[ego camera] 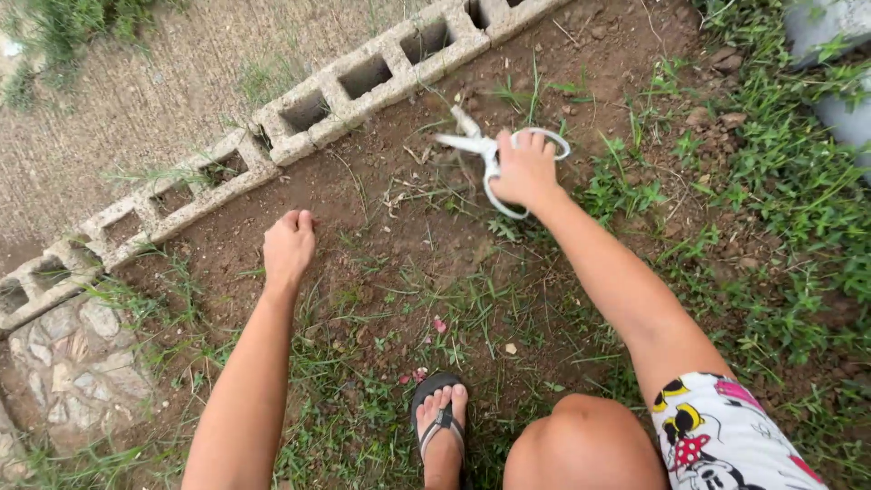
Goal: Trimming grass and weeds using a pair of scissors in a garden area.
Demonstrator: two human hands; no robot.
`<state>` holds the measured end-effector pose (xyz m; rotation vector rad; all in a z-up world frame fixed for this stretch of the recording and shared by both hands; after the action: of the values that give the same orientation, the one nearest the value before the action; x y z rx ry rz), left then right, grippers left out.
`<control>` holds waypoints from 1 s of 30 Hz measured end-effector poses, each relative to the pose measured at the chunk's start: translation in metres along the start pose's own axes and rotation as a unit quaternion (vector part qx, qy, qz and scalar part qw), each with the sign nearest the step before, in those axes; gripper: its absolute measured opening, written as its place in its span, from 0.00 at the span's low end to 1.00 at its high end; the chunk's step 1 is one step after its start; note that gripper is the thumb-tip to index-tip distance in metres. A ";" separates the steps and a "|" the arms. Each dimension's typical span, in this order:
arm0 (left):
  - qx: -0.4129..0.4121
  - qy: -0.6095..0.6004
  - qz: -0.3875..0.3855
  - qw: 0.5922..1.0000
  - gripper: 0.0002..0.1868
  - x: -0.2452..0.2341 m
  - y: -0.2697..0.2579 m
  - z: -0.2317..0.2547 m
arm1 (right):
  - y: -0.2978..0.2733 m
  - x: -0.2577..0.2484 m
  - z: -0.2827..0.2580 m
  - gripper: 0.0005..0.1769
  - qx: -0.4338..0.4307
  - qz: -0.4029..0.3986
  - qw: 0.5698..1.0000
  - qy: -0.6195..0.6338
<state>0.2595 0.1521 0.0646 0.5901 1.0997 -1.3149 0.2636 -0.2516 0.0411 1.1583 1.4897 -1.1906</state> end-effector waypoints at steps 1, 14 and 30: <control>-0.001 0.000 -0.004 1.000 0.20 0.002 -0.004 0.000 | 0.003 0.006 0.006 0.40 0.001 -0.004 1.000 0.000; 0.026 -0.012 -0.067 0.997 0.21 -0.005 -0.020 0.031 | 0.050 0.029 0.040 0.42 0.146 -0.027 0.977 0.154; 0.053 -0.086 -0.152 0.983 0.20 0.012 -0.028 0.091 | 0.079 0.027 0.019 0.49 0.054 0.082 0.995 0.014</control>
<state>0.2588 0.0618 0.0979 0.3869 1.0085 -1.6663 0.3377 -0.2579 -0.0011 1.3472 1.3360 -1.1581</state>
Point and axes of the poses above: each hand's wrist, its own y-axis towards the middle knuckle, its own x-axis out of the palm, z = x × y, the point moved 2 cm from there along y, towards the middle knuckle, and after that the axes turned 6 degrees about z, right-handed, at the moved point
